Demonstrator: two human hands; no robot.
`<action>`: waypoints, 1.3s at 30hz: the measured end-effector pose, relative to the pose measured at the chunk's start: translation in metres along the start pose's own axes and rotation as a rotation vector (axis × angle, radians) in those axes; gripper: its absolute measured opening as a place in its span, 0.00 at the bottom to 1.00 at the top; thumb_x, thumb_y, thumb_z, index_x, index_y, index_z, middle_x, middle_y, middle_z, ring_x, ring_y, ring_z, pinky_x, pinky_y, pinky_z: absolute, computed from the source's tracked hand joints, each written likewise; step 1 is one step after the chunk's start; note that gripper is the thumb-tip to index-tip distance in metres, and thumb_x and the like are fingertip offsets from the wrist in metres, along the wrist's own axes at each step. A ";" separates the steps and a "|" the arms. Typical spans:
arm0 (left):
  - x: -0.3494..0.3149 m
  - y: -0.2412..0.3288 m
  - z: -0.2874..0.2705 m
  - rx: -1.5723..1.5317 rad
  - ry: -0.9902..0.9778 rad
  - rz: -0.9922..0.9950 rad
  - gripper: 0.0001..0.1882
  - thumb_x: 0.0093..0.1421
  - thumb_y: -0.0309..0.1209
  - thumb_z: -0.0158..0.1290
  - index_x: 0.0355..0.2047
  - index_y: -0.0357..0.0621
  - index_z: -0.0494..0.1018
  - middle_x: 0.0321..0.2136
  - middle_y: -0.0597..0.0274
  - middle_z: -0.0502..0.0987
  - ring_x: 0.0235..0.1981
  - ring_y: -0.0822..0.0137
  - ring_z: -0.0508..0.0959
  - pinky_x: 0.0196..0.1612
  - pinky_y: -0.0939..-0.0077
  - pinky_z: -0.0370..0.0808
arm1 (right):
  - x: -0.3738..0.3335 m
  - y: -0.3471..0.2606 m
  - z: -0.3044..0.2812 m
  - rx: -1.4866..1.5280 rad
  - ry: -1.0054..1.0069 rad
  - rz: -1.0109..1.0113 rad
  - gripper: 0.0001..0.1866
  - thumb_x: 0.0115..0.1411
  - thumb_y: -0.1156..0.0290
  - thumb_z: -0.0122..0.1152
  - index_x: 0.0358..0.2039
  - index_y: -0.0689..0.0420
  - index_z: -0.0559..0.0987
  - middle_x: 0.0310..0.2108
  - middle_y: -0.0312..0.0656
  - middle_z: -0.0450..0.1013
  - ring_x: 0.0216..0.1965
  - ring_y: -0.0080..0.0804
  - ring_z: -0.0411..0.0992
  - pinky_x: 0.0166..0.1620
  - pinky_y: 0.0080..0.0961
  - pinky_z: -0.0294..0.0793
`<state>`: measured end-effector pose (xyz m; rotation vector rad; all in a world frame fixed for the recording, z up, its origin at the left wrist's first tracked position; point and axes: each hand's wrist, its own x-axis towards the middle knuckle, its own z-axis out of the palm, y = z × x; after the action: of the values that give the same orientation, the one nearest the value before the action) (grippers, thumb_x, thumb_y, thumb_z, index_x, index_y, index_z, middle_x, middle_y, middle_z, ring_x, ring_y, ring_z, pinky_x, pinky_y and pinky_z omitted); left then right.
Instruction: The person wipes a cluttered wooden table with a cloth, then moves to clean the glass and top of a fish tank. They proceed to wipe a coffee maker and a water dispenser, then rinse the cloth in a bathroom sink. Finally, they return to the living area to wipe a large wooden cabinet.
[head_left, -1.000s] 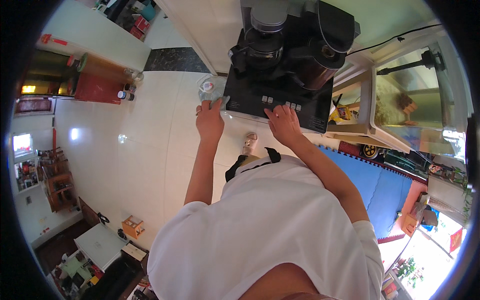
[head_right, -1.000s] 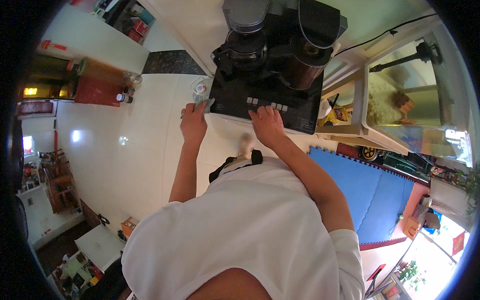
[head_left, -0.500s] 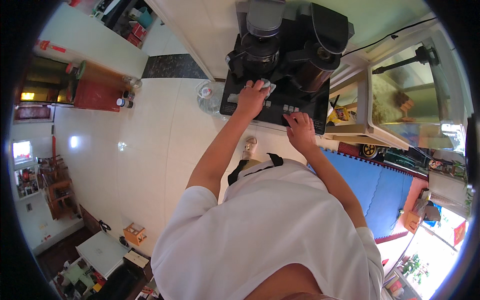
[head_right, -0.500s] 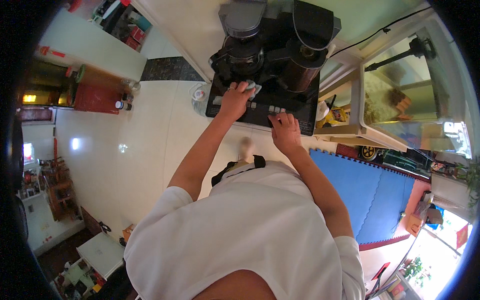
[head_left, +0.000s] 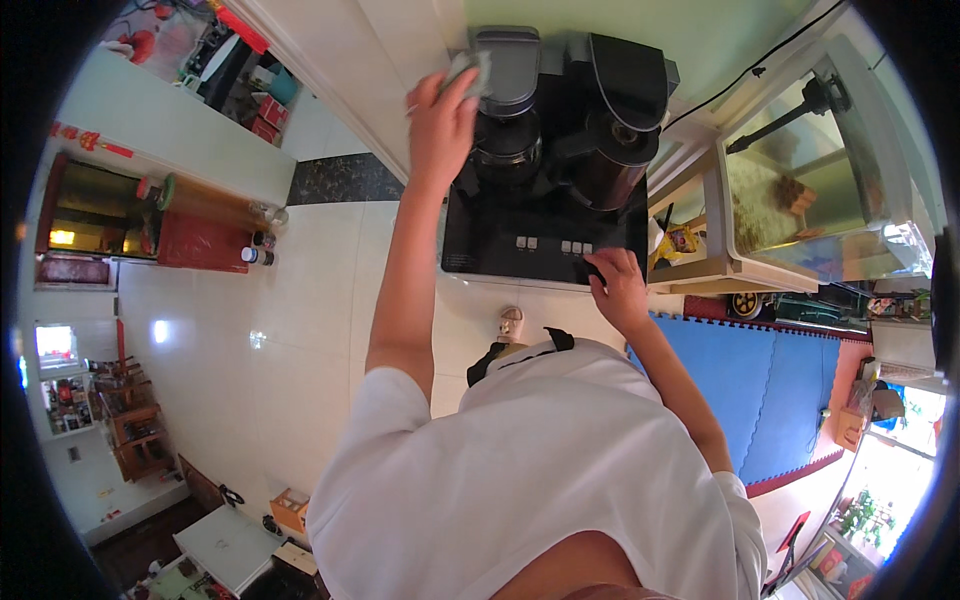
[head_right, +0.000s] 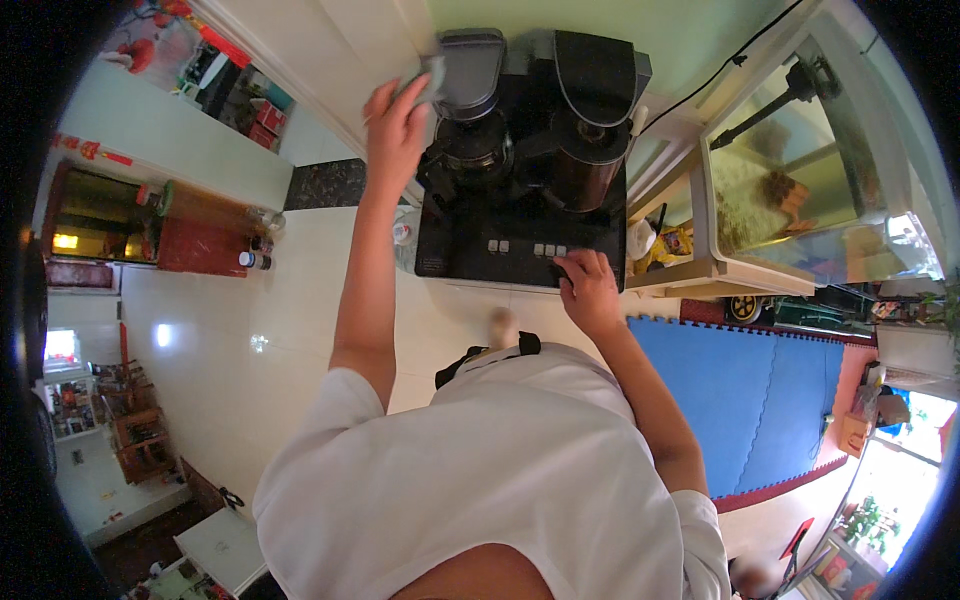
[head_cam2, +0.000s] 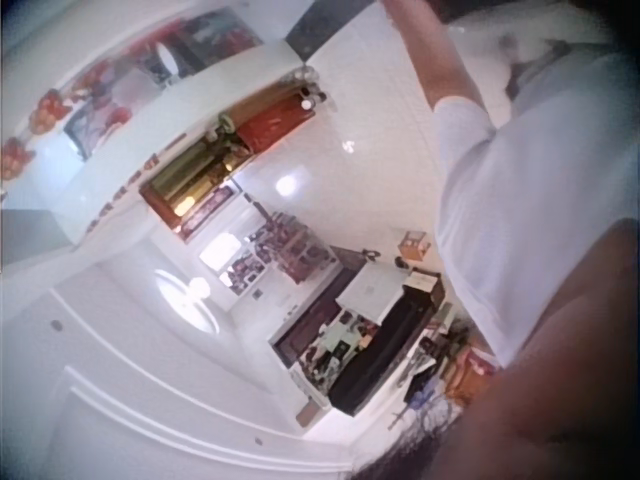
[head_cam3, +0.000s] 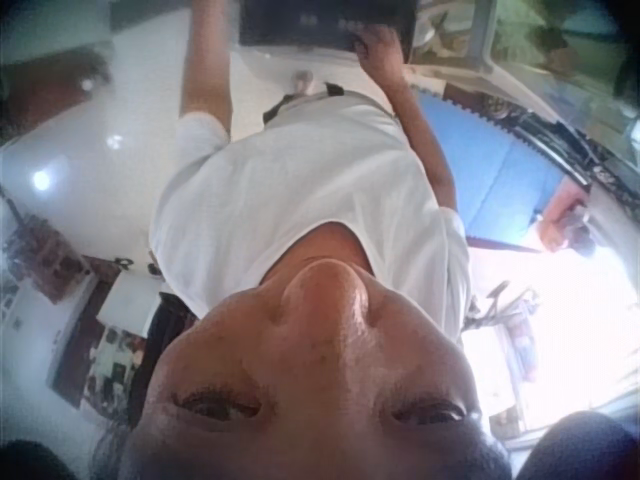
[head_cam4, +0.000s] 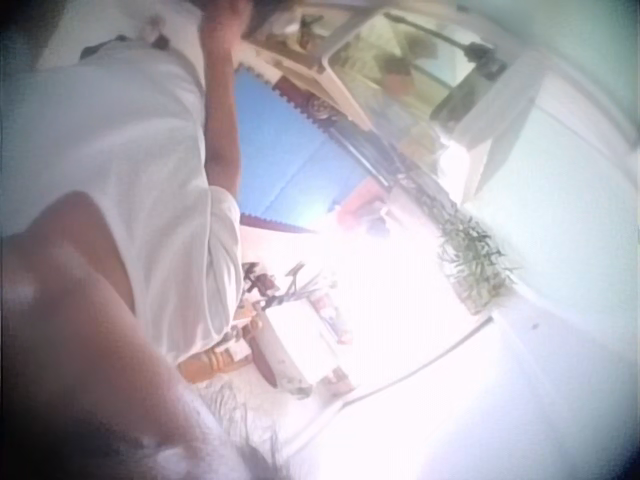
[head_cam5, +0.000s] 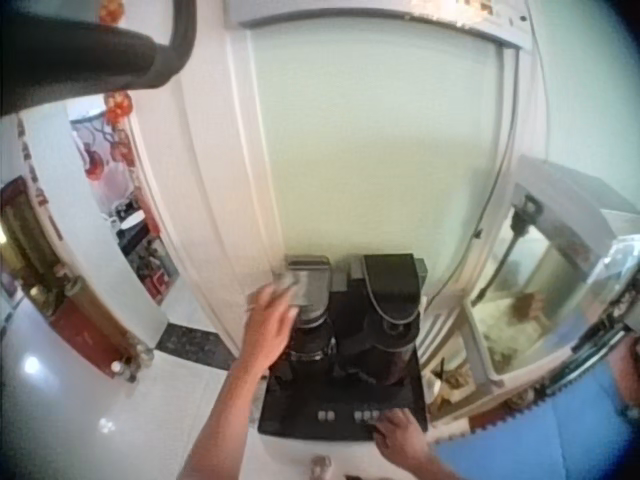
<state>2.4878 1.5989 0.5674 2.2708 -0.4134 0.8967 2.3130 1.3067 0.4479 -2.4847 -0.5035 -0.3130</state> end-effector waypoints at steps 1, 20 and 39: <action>0.016 0.004 0.013 0.007 -0.020 0.083 0.18 0.61 0.31 0.55 0.52 0.56 0.76 0.52 0.61 0.71 0.56 0.52 0.68 0.55 0.56 0.71 | 0.011 -0.008 0.000 0.020 0.003 -0.037 0.21 0.48 0.78 0.63 0.45 0.52 0.79 0.43 0.41 0.69 0.46 0.44 0.68 0.48 0.39 0.72; 0.052 -0.036 0.035 0.085 -0.324 0.020 0.12 0.62 0.33 0.54 0.45 0.61 0.80 0.48 0.61 0.72 0.49 0.48 0.71 0.53 0.58 0.72 | 0.046 -0.040 0.026 0.082 -0.083 -0.051 0.15 0.48 0.78 0.62 0.38 0.53 0.83 0.42 0.39 0.70 0.46 0.40 0.69 0.48 0.35 0.74; -0.056 -0.078 0.031 -0.056 -0.325 -0.339 0.13 0.65 0.34 0.49 0.48 0.46 0.74 0.36 0.52 0.76 0.39 0.50 0.77 0.44 0.61 0.73 | 0.122 -0.076 0.059 0.090 -0.066 -0.102 0.27 0.51 0.77 0.62 0.54 0.55 0.73 0.50 0.44 0.71 0.50 0.45 0.70 0.51 0.38 0.74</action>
<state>2.5017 1.6381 0.4749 2.3441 -0.1793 0.3427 2.3976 1.4336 0.4778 -2.3931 -0.6579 -0.2438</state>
